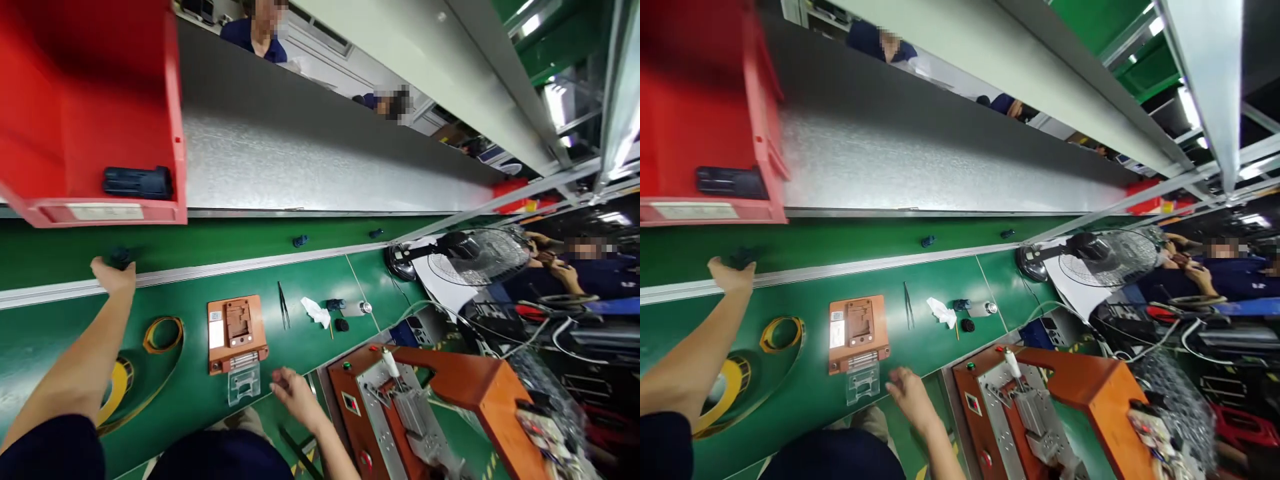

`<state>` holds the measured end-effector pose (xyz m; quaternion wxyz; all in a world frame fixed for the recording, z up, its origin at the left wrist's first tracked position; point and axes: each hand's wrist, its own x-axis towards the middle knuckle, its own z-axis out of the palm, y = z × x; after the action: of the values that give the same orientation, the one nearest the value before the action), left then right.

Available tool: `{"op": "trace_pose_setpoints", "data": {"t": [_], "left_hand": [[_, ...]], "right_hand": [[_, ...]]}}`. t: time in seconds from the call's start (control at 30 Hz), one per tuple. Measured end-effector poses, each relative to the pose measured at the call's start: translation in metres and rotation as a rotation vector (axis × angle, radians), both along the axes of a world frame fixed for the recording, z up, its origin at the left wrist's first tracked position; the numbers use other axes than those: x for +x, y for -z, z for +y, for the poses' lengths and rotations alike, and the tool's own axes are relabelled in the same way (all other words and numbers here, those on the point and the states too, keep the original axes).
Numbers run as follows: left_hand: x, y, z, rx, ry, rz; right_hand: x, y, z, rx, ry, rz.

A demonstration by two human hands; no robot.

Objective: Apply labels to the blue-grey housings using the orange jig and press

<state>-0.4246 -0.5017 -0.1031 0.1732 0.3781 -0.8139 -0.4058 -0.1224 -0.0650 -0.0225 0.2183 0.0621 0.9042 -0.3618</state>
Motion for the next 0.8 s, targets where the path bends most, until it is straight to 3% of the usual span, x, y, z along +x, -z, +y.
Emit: {"op": "trace_pose_setpoints", "data": {"t": [0.07,0.17,0.27,0.33,0.47,0.53,0.63,0.7,0.8], "left_hand": [[0.023,0.0,0.005,-0.006,-0.064,-0.036],[0.077,-0.005,0.02,0.013,-0.07,-0.032],[0.14,-0.024,0.049,0.095,0.095,0.006],[0.182,-0.04,0.074,0.081,0.214,-0.12],[0.252,-0.057,0.126,0.171,0.267,-0.303],[0.278,-0.058,0.146,0.292,0.263,-0.296],[0.303,-0.058,0.173,0.42,0.22,-0.289],[0.308,-0.062,0.195,0.441,0.212,-0.275],[0.296,-0.069,0.238,0.436,0.292,-0.229]], "right_hand": [[-0.037,0.003,0.026,0.024,0.003,0.027],[-0.114,0.013,0.074,0.069,0.013,0.068],[-0.21,0.023,0.117,0.133,0.043,0.131],[-0.274,0.028,0.137,0.187,0.08,0.193],[-0.367,0.04,0.159,0.228,0.1,0.292],[-0.392,0.046,0.164,0.215,0.084,0.298],[-0.406,0.052,0.167,0.181,0.056,0.264],[-0.402,0.05,0.163,0.154,0.037,0.245],[-0.374,0.04,0.144,0.053,-0.075,0.199]]}}
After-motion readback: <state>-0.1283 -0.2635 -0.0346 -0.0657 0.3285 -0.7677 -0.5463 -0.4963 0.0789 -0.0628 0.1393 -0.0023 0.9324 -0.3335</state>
